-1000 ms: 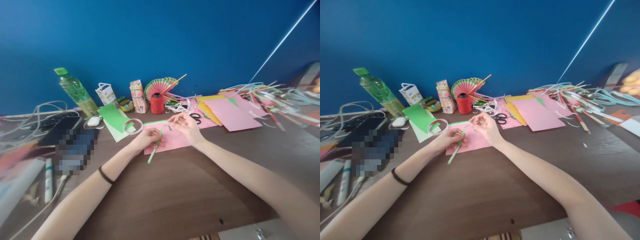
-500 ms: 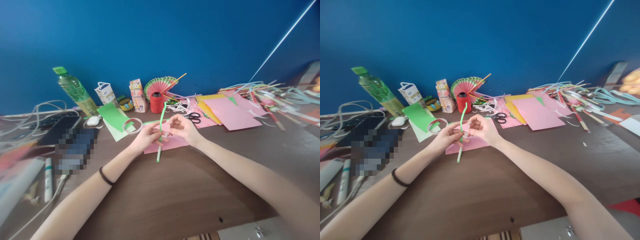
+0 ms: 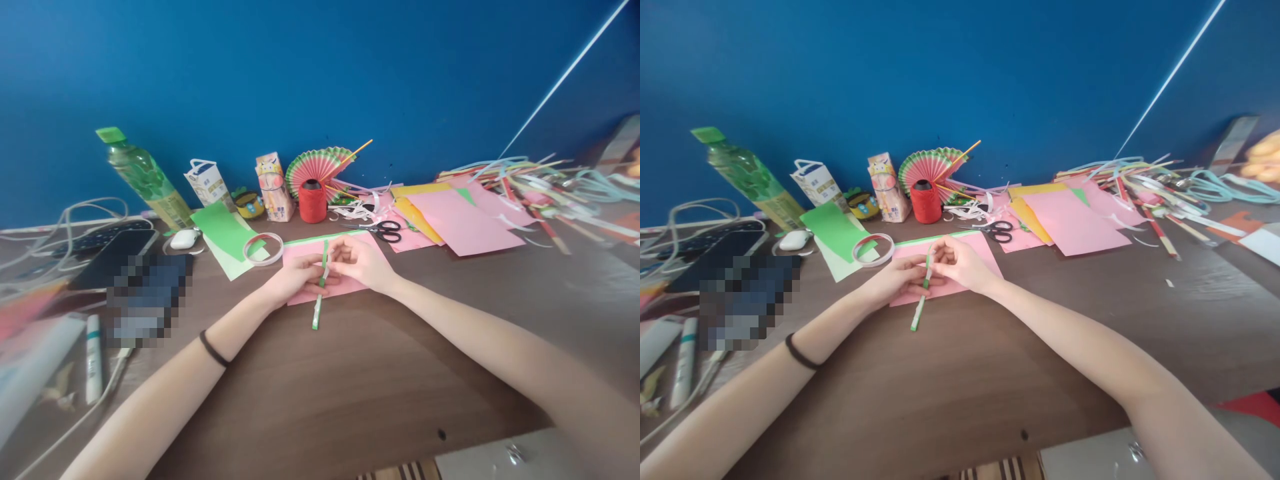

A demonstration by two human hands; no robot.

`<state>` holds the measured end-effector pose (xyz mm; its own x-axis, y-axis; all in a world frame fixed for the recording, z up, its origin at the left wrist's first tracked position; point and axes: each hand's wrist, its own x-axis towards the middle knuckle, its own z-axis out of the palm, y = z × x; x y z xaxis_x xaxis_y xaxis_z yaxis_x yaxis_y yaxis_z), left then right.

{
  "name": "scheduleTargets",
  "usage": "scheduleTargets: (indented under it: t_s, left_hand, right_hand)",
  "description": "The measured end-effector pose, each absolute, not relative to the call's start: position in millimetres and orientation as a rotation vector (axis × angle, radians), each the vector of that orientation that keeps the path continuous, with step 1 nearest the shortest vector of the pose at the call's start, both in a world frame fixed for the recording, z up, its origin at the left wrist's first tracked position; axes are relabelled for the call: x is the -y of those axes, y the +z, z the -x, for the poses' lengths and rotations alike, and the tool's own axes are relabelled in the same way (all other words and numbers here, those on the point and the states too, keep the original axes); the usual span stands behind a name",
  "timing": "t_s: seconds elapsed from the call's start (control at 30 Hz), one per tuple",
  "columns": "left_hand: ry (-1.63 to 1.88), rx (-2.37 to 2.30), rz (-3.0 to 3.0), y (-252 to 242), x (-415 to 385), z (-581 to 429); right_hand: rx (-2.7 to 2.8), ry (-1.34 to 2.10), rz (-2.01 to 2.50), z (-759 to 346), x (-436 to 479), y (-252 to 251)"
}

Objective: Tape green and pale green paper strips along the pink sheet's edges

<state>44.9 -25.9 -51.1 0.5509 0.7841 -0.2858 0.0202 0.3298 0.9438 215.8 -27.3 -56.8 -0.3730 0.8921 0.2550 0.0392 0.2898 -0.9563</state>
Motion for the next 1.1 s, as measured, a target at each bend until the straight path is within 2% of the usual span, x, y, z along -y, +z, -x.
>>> scheduleTargets:
  t_s: [1.1]
  left_hand:
    - [0.607,-0.918,-1.075,-52.0,26.3,-47.8]
  right_hand:
    - [1.726,1.014,0.907,-213.0,25.6,-66.1]
